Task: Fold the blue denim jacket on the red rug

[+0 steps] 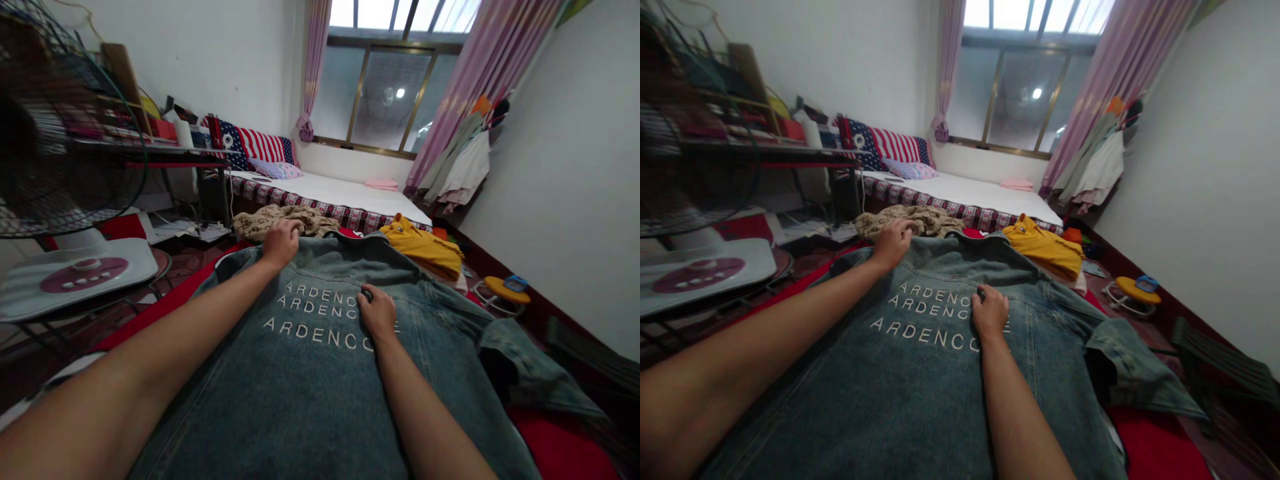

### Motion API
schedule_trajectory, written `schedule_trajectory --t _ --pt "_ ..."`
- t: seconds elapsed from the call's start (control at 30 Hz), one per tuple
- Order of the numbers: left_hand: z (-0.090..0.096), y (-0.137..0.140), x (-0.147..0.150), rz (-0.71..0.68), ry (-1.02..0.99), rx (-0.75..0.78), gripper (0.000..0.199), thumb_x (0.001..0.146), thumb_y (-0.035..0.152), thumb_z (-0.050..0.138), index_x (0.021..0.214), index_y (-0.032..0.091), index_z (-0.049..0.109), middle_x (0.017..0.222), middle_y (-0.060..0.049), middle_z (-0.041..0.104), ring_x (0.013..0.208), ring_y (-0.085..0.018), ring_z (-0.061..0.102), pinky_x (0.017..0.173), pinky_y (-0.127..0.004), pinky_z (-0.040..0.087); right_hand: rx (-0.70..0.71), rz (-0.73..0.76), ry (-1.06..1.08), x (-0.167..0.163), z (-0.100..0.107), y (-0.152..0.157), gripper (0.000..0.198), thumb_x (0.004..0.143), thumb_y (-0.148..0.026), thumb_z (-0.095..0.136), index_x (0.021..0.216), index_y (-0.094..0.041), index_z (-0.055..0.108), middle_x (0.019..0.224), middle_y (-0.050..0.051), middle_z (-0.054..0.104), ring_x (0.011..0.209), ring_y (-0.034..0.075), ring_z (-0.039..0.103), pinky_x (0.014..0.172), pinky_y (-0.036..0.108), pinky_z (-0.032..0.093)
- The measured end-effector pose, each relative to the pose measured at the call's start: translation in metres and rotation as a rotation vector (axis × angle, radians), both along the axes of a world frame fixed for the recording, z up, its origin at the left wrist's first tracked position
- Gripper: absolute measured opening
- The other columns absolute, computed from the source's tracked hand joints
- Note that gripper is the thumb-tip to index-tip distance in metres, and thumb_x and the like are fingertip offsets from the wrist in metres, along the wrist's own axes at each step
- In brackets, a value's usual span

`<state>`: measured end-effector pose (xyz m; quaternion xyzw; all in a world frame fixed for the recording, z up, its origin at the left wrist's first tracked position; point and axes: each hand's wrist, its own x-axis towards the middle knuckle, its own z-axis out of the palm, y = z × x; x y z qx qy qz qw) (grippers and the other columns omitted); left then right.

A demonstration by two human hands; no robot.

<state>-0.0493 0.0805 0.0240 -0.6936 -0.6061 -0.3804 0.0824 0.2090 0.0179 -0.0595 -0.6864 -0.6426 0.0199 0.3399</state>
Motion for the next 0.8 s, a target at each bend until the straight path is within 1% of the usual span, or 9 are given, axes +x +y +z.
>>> schedule_trajectory --t 0.1,0.17,0.27,0.33,0.43,0.57,0.63,0.73,0.8 --pt "0.019 0.023 -0.017 0.098 0.149 -0.273 0.039 0.093 0.022 0.035 0.110 0.014 0.068 0.117 -0.013 0.067 0.112 -0.025 0.059 0.098 -0.034 0.043 0.021 -0.013 0.011 -0.001 0.000 0.000 0.029 0.084 -0.025 0.057 0.107 -0.019 0.072 0.114 0.007 0.071 0.110 0.025 0.061 0.100 0.038 0.038" --pt "0.023 0.032 -0.021 0.103 0.184 -0.353 0.039 0.092 0.023 0.036 0.105 0.011 0.071 0.112 -0.016 0.068 0.107 -0.028 0.062 0.091 -0.034 0.047 0.024 -0.019 0.016 -0.001 0.000 0.000 0.027 0.084 -0.024 0.057 0.106 -0.019 0.072 0.112 0.006 0.072 0.107 0.025 0.062 0.098 0.037 0.039" --pt "0.023 0.038 -0.018 0.056 0.245 -0.469 0.036 0.091 0.024 0.040 0.101 0.013 0.073 0.109 -0.012 0.070 0.102 -0.026 0.064 0.085 -0.029 0.048 0.031 -0.022 0.016 -0.001 -0.001 0.001 0.027 0.083 -0.023 0.057 0.105 -0.019 0.072 0.111 0.006 0.072 0.106 0.025 0.062 0.096 0.037 0.040" --pt "0.021 0.036 -0.014 -0.021 0.289 -0.557 0.034 0.091 0.032 0.045 0.097 0.015 0.074 0.102 -0.010 0.073 0.097 -0.024 0.066 0.081 -0.026 0.048 0.036 -0.022 0.017 -0.001 -0.001 0.001 0.027 0.083 -0.022 0.057 0.105 -0.018 0.072 0.111 0.006 0.072 0.106 0.025 0.062 0.097 0.036 0.039" --pt "0.016 0.026 -0.008 -0.139 0.345 -0.641 0.041 0.081 0.048 0.061 0.107 0.017 0.072 0.108 -0.007 0.072 0.100 -0.024 0.065 0.082 -0.023 0.047 0.028 -0.026 0.023 -0.001 0.000 0.000 0.027 0.084 -0.022 0.056 0.105 -0.019 0.072 0.112 0.006 0.072 0.107 0.024 0.062 0.098 0.036 0.039" --pt "0.003 0.010 -0.005 -0.167 0.472 -0.647 0.075 0.064 0.054 0.075 0.127 0.015 0.060 0.129 -0.013 0.061 0.116 -0.030 0.058 0.092 -0.029 0.046 0.019 -0.028 0.026 -0.002 0.001 -0.001 0.026 0.083 -0.021 0.058 0.105 -0.019 0.072 0.111 0.006 0.072 0.106 0.025 0.062 0.098 0.036 0.039" --pt "-0.002 0.007 -0.006 -0.125 0.440 -0.643 0.077 0.072 0.062 0.065 0.131 0.014 0.056 0.131 -0.015 0.060 0.118 -0.031 0.057 0.092 -0.029 0.046 0.023 -0.026 0.031 -0.002 0.001 -0.001 0.026 0.082 -0.020 0.058 0.105 -0.019 0.072 0.111 0.006 0.072 0.107 0.025 0.062 0.098 0.036 0.039" --pt "-0.002 0.007 -0.011 -0.047 0.339 -0.713 0.067 0.091 0.063 0.032 0.124 0.013 0.062 0.121 -0.013 0.066 0.110 -0.026 0.063 0.087 -0.027 0.047 0.027 -0.022 0.040 -0.002 0.001 -0.001 0.027 0.082 -0.020 0.058 0.105 -0.018 0.072 0.112 0.006 0.072 0.108 0.024 0.062 0.100 0.036 0.038" --pt "0.000 0.007 -0.016 -0.024 0.343 -0.744 0.060 0.093 0.057 0.031 0.114 0.016 0.068 0.116 -0.011 0.069 0.108 -0.026 0.064 0.086 -0.026 0.047 0.025 -0.023 0.042 -0.002 0.001 -0.001 0.027 0.082 -0.020 0.058 0.106 -0.018 0.072 0.113 0.006 0.071 0.108 0.024 0.062 0.100 0.036 0.038"
